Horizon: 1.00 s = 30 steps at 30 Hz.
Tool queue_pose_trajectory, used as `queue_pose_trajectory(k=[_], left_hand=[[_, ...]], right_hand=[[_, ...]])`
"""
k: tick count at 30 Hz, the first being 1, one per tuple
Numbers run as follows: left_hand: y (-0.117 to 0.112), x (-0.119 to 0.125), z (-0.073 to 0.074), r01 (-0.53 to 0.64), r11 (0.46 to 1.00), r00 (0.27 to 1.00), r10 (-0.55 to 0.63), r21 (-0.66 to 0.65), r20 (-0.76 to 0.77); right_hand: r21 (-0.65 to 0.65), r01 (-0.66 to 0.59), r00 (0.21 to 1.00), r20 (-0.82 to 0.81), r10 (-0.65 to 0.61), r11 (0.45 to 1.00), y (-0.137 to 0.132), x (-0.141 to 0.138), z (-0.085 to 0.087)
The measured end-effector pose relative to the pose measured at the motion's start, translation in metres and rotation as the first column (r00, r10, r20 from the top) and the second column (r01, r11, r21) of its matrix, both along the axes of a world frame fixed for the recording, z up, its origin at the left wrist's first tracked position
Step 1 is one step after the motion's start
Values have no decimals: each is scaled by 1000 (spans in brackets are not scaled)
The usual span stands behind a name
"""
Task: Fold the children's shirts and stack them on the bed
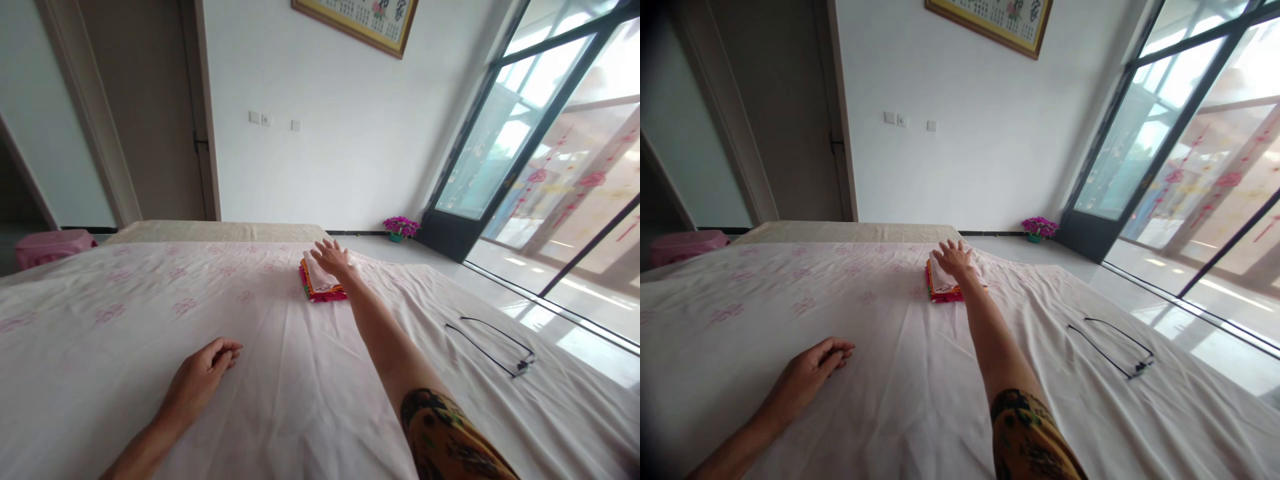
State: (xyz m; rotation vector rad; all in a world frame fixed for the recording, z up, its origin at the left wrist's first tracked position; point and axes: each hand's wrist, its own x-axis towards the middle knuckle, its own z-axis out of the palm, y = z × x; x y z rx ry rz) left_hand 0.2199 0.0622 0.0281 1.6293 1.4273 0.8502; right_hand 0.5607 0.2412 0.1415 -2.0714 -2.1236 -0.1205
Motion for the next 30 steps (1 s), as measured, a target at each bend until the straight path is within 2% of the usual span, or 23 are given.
queue_pose_trajectory(k=[6, 19, 23, 27, 30], left_hand=[[2, -1, -5, -19, 1000, 1000, 19, -8, 14], [7, -2, -9, -17, 1000, 1000, 17, 23, 10], [5, -1, -7, -13, 1000, 1000, 13, 23, 0], [3, 0, -3, -14, 1000, 1000, 14, 13, -13], [2, 0, -1, -14, 1000, 1000, 14, 21, -7]], right_hand=[[-90, -53, 996, -76, 46, 995, 6, -11, -28], [-53, 116, 985, -124, -122, 992, -9, 25, -40], [15, 143, 980, -142, -139, 990, -14, 14, -43], [71, 139, 982, -141, -128, 988, -32, -3, -50], [165, 39, 994, -108, -22, 985, -54, -20, -59]])
